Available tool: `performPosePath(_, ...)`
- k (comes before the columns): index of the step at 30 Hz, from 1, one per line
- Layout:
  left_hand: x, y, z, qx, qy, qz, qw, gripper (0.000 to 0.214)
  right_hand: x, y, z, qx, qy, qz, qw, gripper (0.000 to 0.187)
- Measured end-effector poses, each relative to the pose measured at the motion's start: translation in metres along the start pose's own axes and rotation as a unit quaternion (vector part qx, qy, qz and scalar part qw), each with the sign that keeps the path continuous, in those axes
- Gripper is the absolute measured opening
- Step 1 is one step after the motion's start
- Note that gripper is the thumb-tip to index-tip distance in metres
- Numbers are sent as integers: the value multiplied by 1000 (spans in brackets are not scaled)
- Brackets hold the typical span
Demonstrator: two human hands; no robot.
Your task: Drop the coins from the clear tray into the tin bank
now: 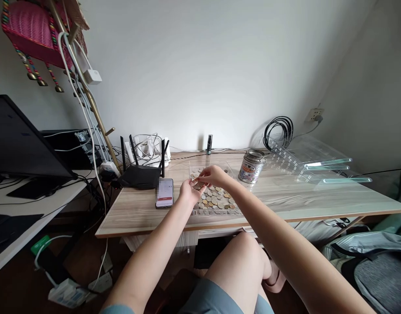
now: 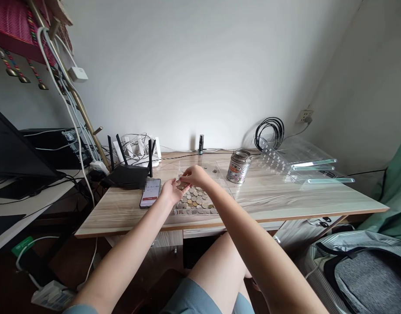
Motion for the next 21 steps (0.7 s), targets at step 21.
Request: performPosePath(21, 5, -4, 21, 18, 17, -49, 998, 13, 26, 80, 20, 186, -17, -187, 965, 20)
Point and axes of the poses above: each hand's wrist, its own x-axis away from the middle knuckle, its own y-axis out of the palm, z = x × y, the point moved 5 cm from there along -x, towards the middle knuckle, and after that the axes turned 10 degrees about z, right-handed, at the moved point
